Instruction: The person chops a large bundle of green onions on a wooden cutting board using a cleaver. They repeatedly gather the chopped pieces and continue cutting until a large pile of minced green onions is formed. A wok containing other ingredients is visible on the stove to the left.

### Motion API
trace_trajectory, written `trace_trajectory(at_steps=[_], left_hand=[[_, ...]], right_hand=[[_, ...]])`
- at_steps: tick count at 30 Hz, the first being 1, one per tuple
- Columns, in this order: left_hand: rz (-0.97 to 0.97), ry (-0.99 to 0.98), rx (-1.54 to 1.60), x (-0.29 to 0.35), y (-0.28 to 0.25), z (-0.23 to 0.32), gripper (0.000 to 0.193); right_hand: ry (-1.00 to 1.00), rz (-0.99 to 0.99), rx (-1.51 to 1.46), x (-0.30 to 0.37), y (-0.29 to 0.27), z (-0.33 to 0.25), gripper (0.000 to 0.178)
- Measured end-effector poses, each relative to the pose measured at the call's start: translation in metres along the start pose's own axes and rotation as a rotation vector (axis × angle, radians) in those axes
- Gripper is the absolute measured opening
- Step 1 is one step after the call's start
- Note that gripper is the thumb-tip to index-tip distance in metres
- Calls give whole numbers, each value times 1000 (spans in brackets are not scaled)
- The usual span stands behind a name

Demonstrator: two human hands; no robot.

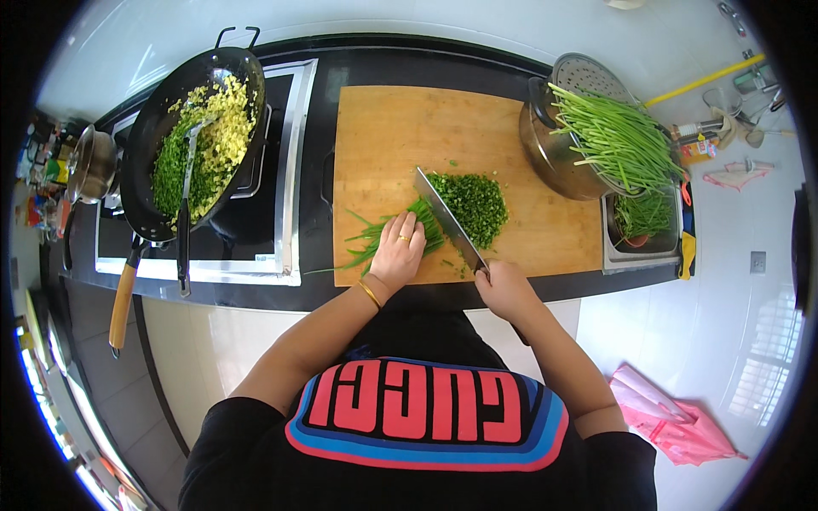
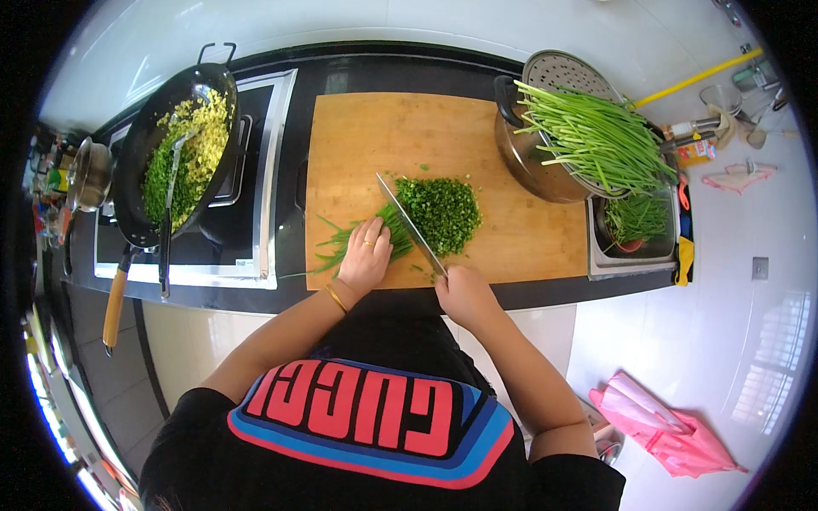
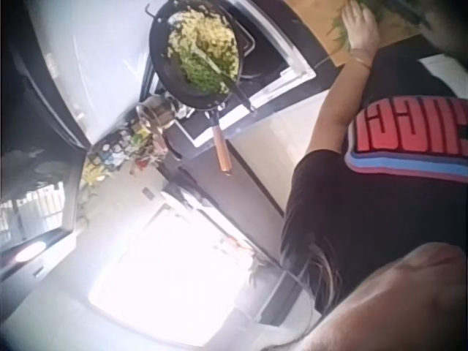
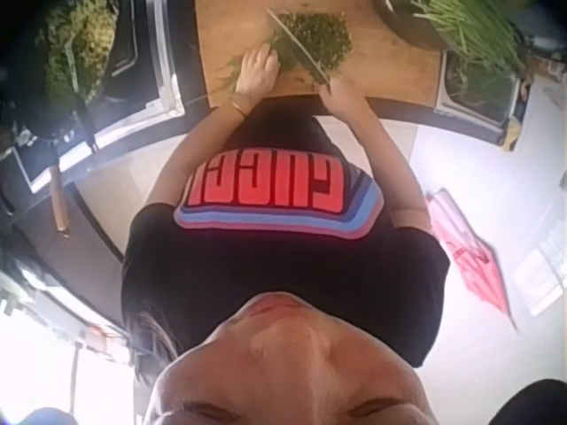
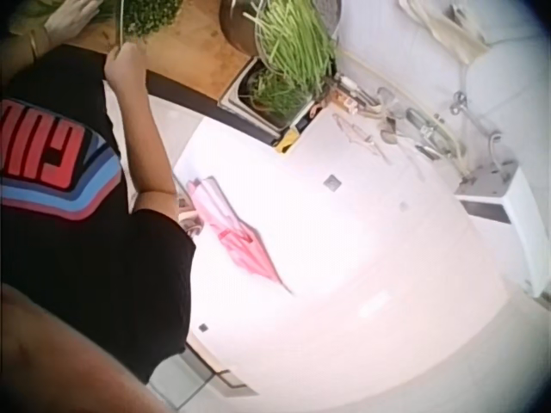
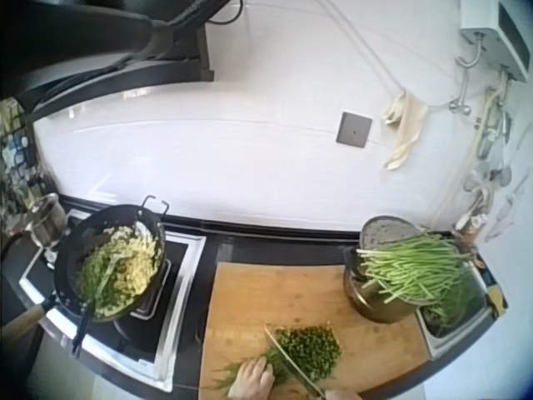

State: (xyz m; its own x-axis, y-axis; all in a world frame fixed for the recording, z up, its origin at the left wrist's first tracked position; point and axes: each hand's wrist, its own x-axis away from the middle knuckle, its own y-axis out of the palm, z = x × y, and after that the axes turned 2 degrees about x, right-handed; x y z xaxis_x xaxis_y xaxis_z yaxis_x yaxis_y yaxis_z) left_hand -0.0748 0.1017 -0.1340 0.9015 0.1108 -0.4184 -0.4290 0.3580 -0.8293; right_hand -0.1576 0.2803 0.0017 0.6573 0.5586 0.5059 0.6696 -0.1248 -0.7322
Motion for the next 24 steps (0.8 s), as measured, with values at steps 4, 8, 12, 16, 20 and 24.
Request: trace_trajectory(at_steps=[4, 8, 12, 16, 20, 24], left_hand=[[-16, 31, -34, -1, -1, 0, 34], [-39, 52, -55, -4, -4, 0, 33], [-78, 48, -52, -5, -6, 0, 34], [-97, 38, -47, -6, -8, 0, 34], [-112, 32, -55, -3, -6, -1, 34], [-127, 33, -50, -5, -7, 1, 35]], right_hand=[[22, -46, 15, 0, 0, 3, 24], [29, -73, 53, -5, 0, 7, 24], [19, -68, 4, -7, -10, 10, 25], [32, -136, 64, -18, -8, 12, 26], [11, -182, 93, -24, -8, 13, 26], [5, -78, 77, -40, 21, 5, 23]])
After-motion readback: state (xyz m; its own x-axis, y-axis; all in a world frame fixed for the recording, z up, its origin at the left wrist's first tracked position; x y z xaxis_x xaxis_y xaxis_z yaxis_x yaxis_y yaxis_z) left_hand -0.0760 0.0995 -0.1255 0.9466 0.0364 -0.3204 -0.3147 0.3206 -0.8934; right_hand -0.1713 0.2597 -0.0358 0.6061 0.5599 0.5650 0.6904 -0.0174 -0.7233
